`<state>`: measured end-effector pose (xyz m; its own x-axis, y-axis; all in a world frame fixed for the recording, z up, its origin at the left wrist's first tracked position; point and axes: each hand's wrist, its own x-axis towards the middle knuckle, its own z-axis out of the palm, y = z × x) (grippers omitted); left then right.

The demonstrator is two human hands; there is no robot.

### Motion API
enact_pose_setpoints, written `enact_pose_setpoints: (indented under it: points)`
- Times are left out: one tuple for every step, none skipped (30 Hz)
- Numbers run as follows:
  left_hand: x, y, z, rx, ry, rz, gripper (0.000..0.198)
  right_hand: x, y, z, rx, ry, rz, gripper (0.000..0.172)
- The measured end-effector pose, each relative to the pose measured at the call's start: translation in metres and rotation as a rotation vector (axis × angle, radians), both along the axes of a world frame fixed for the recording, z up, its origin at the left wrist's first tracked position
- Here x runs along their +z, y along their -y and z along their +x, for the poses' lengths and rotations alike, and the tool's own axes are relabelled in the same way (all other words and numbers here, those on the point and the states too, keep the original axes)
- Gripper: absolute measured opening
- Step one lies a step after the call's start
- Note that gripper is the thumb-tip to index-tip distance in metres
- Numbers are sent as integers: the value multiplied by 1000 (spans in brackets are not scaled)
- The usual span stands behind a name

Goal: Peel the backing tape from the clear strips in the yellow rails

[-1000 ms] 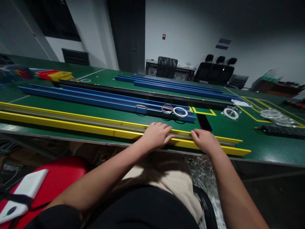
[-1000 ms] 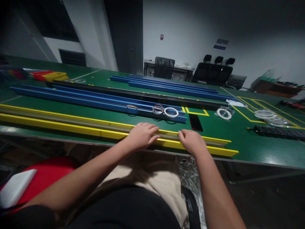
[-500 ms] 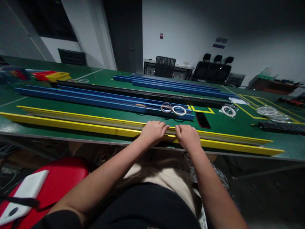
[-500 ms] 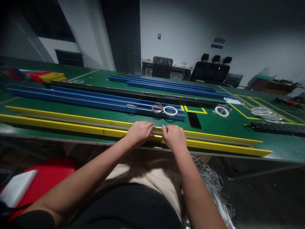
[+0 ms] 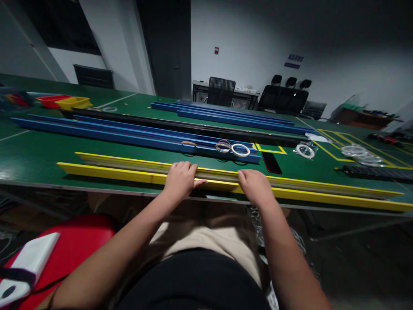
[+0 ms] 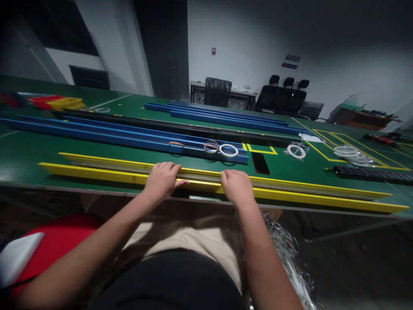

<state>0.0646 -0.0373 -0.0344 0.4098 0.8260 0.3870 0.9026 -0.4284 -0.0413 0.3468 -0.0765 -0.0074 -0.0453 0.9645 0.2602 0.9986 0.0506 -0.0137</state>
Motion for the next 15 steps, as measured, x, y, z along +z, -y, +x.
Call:
enact_pose_setpoints:
  points:
    - [1, 2, 16, -6, 11, 1, 54, -2, -1, -19, 38, 29, 25, 51]
    - [3, 4, 29, -15, 19, -1, 55, -4, -2, -31, -2, 47, 54, 51]
    - [4, 6, 38, -40, 23, -11, 54, -5, -3, -37, -29, 55, 66, 52]
    - [6, 6, 43, -86, 25, -26, 54, -7, -4, -36, -52, 58, 71, 53]
    - [8, 6, 42, -152, 25, -46, 52, -8, -4, -29, -71, 58, 72, 53]
    - [10, 4, 37, -225, 25, -68, 51, -8, -3, -17, -77, 57, 68, 54]
    - [11, 2, 27, -283, 27, -84, 52, -9, -2, 0, -85, 57, 65, 54]
    - [12, -2, 13, -309, 29, -93, 55, -10, 0, 20, -96, 57, 60, 53]
    - [13, -6, -4, -300, 28, -97, 61, -10, 2, 42, -129, 54, 53, 52]
    - [12, -10, -22, -243, 24, -93, 67, -11, 4, 64, -153, 46, 43, 50]
    - [12, -14, -39, -175, 10, -99, 72, -12, 6, 86, -188, 32, 42, 48]
    - [11, -17, -55, -130, -14, -115, 72, -12, 8, 106, -223, 13, 33, 47]
    - [10, -20, -67, -108, -41, -130, 70, -12, 10, 123, -258, -9, 31, 46]
    - [10, -23, -76, -93, -68, -135, 67, -12, 11, 135, -277, -29, 9, 45]
    - [9, -24, -82, -87, -91, -130, 64, -10, 11, 142, -298, -47, -21, 46]
